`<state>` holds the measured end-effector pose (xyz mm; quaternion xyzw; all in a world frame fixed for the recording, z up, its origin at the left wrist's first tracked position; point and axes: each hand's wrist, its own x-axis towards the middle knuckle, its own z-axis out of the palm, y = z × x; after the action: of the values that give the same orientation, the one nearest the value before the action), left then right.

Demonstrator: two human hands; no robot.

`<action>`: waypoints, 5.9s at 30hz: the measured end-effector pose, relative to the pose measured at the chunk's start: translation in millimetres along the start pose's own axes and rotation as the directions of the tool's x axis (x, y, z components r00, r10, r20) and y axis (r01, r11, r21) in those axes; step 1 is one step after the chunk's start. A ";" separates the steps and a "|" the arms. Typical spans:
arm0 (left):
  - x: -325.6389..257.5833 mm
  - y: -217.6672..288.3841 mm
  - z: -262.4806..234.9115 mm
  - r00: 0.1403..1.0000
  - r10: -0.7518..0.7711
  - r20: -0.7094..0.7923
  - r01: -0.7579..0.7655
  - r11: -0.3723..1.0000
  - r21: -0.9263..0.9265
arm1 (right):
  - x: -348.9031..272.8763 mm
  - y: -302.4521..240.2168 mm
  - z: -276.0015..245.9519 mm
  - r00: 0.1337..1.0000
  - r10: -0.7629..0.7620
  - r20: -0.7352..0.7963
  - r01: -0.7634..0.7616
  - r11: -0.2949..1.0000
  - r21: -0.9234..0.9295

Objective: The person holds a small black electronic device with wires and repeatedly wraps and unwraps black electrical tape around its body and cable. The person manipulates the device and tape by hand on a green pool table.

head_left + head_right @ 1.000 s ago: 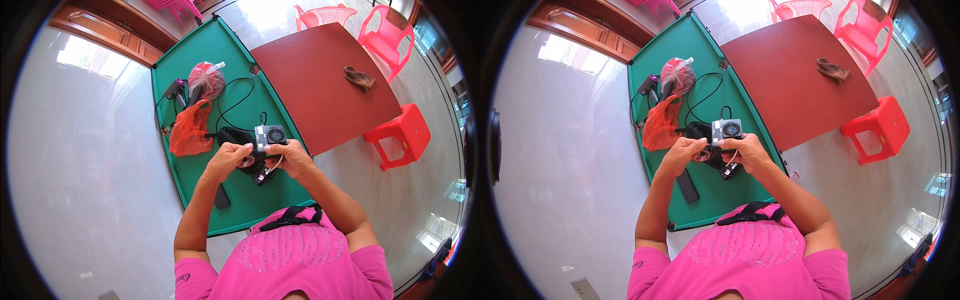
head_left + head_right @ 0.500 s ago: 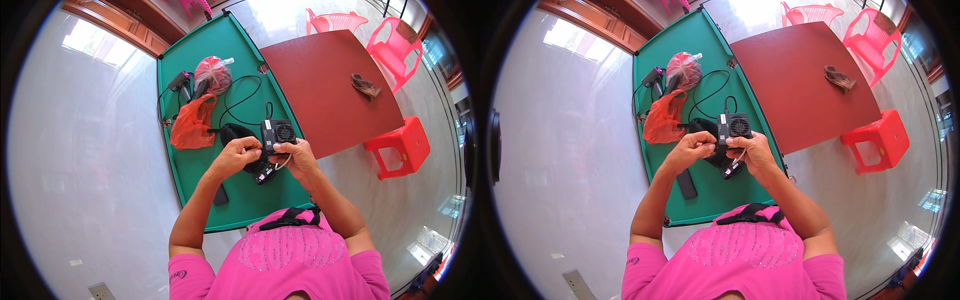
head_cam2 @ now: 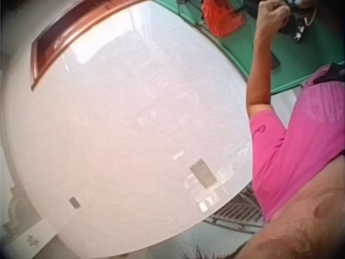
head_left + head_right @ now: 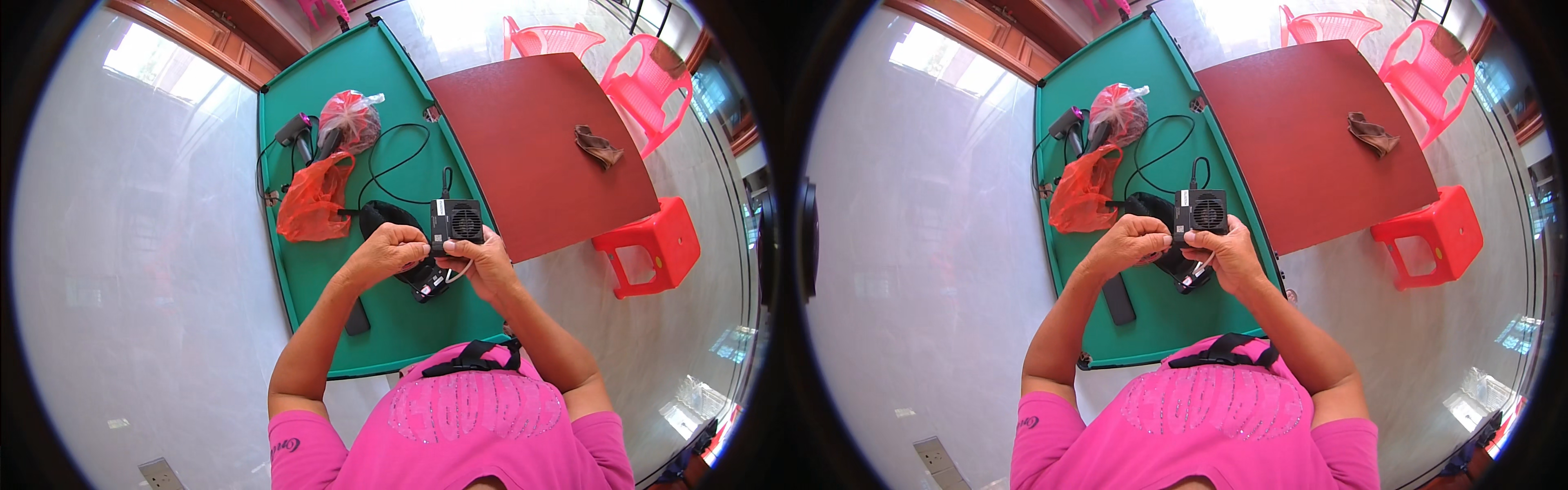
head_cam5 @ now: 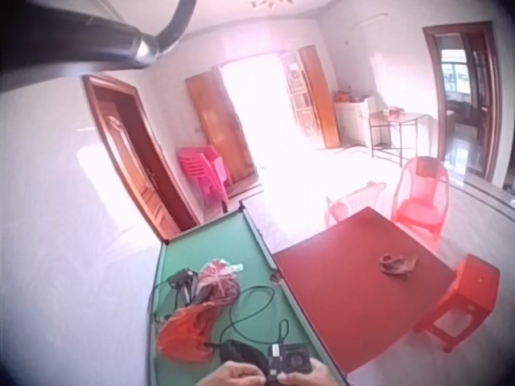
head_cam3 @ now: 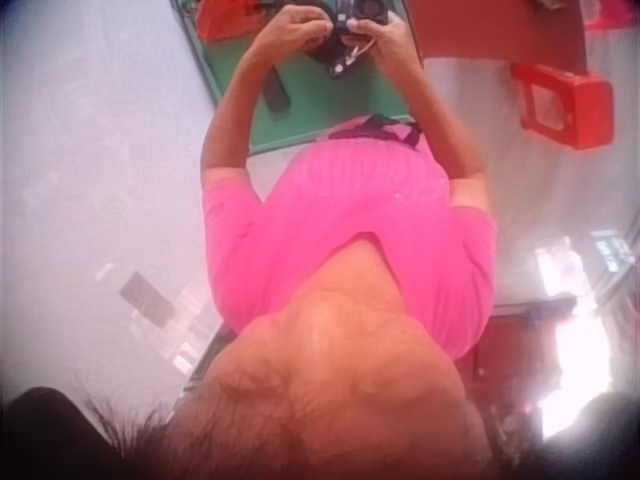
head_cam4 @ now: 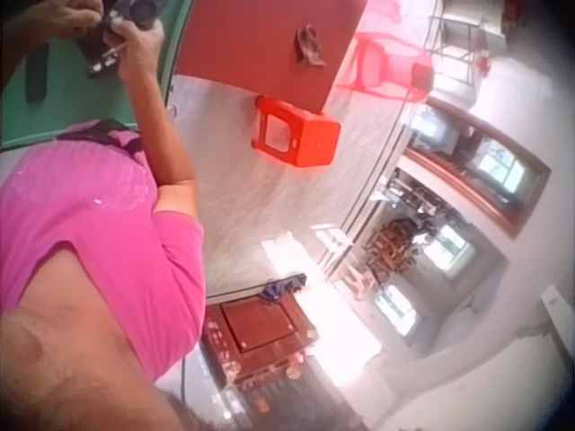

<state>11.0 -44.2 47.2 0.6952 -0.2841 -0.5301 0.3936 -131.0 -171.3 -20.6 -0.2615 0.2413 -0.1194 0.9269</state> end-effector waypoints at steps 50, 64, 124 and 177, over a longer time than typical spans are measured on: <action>7.7 -152.8 -3.4 0.814 0.106 -0.571 0.157 0.907 0.392 | 23.0 20.3 -5.4 1.000 0.001 -0.021 -0.003 0.997 -0.073; 24.4 -336.9 50.0 0.853 0.276 -0.442 0.376 0.262 0.889 | 34.1 30.1 -16.1 0.999 0.034 0.034 -0.033 0.999 -0.024; 53.6 -327.6 18.3 0.089 -0.184 -0.979 0.536 0.837 -0.108 | 16.4 41.8 -18.5 0.998 0.012 0.059 -0.013 1.000 0.005; 44.7 -88.1 31.4 0.960 0.001 -0.279 -0.218 0.627 -0.748 | 54.8 31.7 -22.0 0.983 -0.044 0.179 0.104 0.933 -0.344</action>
<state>-8.8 -41.6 -54.6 0.5027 -0.0197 -0.4823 0.7171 -92.4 -173.2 -75.4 -0.4413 0.1694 -0.0867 0.8769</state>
